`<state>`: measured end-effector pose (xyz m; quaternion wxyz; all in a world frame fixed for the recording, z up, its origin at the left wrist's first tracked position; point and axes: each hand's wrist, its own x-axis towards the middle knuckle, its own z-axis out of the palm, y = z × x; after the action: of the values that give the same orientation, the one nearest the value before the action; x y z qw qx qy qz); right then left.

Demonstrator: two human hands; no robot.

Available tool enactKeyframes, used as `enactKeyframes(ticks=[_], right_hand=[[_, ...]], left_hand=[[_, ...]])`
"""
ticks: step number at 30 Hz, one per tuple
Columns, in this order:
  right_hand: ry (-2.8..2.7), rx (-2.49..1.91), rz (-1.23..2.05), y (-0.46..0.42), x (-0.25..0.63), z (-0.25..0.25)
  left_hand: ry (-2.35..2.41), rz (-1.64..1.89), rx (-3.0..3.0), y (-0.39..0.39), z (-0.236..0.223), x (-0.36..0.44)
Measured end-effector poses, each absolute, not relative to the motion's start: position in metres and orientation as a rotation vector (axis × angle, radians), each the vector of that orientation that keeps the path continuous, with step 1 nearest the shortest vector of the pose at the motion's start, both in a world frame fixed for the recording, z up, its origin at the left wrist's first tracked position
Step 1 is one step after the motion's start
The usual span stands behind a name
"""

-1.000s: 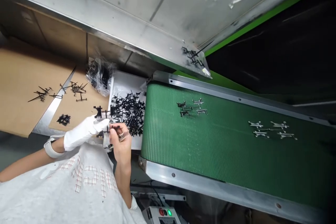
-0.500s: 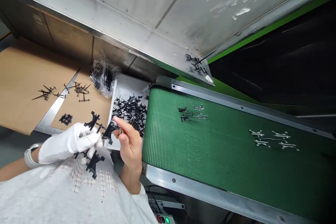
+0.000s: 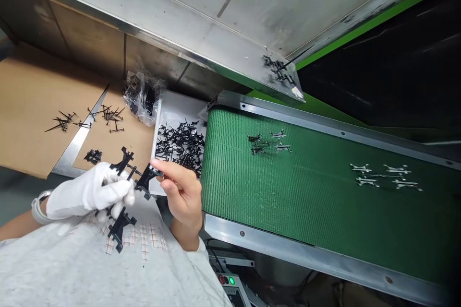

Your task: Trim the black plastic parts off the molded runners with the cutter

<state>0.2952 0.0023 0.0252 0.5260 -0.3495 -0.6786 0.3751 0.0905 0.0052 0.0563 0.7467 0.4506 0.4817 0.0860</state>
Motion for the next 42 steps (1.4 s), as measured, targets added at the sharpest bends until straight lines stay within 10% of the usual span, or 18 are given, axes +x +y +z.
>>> enactKeyframes(ticks=[42], right_hand=[[-1.681, -0.994, 0.973, -0.025, 0.296, 0.025]], left_hand=[[1.261, 0.184, 0.996, 0.013, 0.072, 0.099]])
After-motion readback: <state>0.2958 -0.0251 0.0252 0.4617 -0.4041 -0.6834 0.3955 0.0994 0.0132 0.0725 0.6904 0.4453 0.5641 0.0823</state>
